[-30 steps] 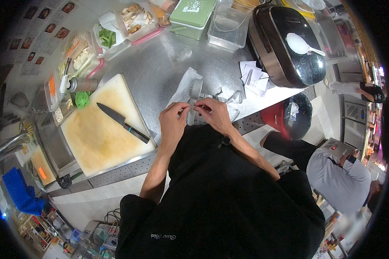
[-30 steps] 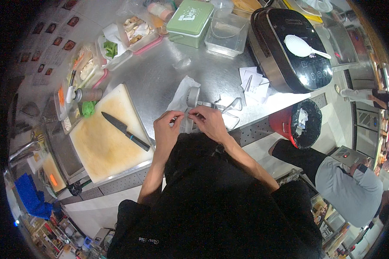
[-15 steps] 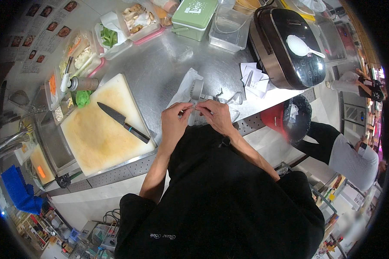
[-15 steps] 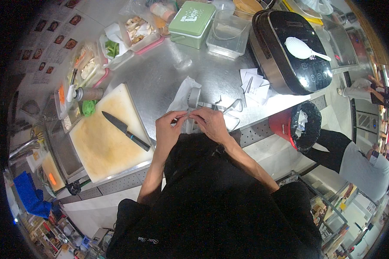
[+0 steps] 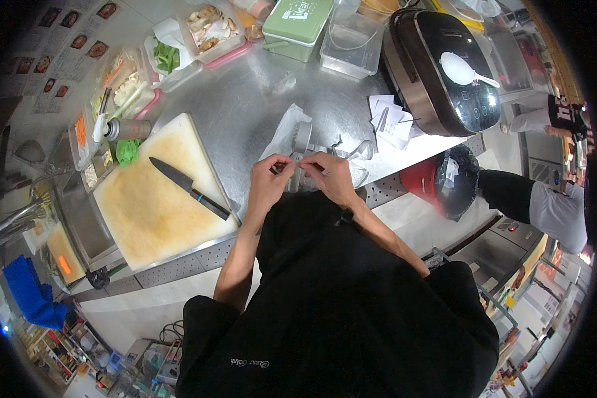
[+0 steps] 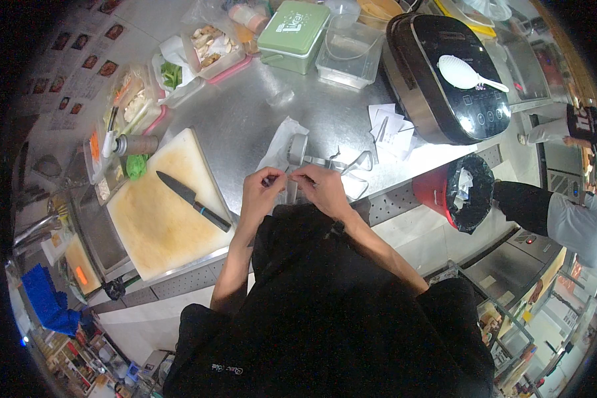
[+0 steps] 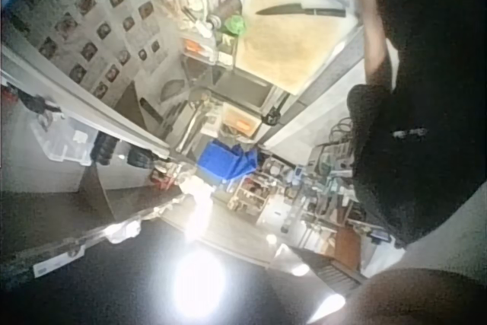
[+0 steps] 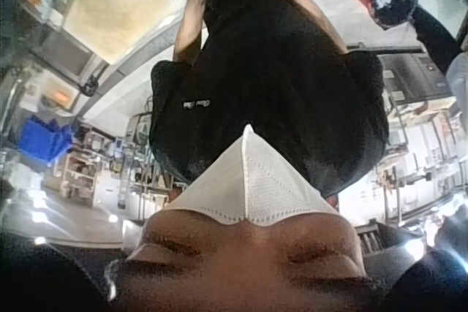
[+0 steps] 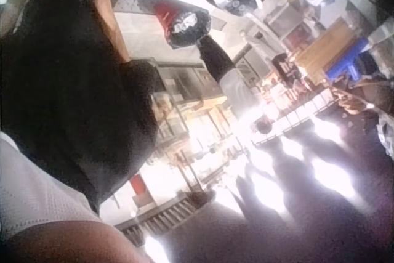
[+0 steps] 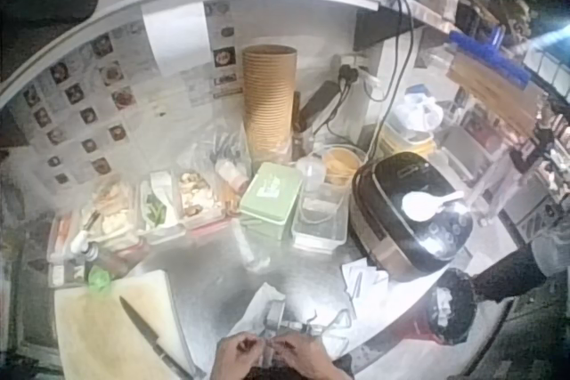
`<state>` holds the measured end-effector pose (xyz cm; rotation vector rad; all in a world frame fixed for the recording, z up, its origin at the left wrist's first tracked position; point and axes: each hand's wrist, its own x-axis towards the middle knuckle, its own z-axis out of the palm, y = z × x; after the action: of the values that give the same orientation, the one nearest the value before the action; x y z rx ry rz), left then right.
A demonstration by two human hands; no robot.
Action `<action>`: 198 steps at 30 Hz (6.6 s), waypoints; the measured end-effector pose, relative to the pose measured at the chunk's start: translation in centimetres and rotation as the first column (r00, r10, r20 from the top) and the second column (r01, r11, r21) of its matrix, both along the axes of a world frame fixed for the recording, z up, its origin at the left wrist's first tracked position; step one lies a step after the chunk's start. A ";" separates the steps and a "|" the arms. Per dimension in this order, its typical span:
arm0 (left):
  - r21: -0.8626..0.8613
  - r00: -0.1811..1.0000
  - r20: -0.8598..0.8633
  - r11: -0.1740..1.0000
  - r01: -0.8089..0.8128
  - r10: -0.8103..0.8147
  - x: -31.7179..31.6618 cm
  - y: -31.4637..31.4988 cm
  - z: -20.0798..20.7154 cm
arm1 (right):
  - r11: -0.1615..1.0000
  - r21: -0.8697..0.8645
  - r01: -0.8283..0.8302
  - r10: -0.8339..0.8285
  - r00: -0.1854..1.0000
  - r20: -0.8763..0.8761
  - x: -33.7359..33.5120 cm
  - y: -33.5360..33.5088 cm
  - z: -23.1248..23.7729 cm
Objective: The person unpacks a small portable fan from its box and assembles it on a stainless steel counter. They remove the fan from plastic packaging, attach the handle, and connect the power cord. Another person briefly serves rice from a rice cooker in the background.
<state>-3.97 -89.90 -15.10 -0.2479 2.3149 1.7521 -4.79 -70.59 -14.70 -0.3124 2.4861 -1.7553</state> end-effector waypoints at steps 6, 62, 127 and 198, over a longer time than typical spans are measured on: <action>-0.186 0.998 -0.066 0.982 -0.028 0.016 -0.7 0.3 -2.0 | 0.996 0.088 -0.023 0.017 0.997 0.073 -0.4 0.6 -1.5; -0.686 0.913 -0.232 0.722 0.092 -0.336 -1.1 2.7 -1.1 | 0.956 0.285 -0.062 0.009 0.983 0.182 -0.6 0.4 -4.3; -0.020 0.993 0.022 0.993 0.114 -0.113 1.4 0.3 2.8 | 0.936 0.260 -0.237 0.288 0.941 -0.177 0.4 2.3 3.5; 0.038 0.880 0.010 0.880 0.473 -0.474 1.8 -2.1 2.9 | 0.890 0.247 -0.383 0.411 0.909 -0.072 -1.4 1.6 3.4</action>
<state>-2.19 -92.01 -12.20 0.2894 2.0926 1.5240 -6.20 -68.96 -11.29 -0.8639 2.4411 -1.3111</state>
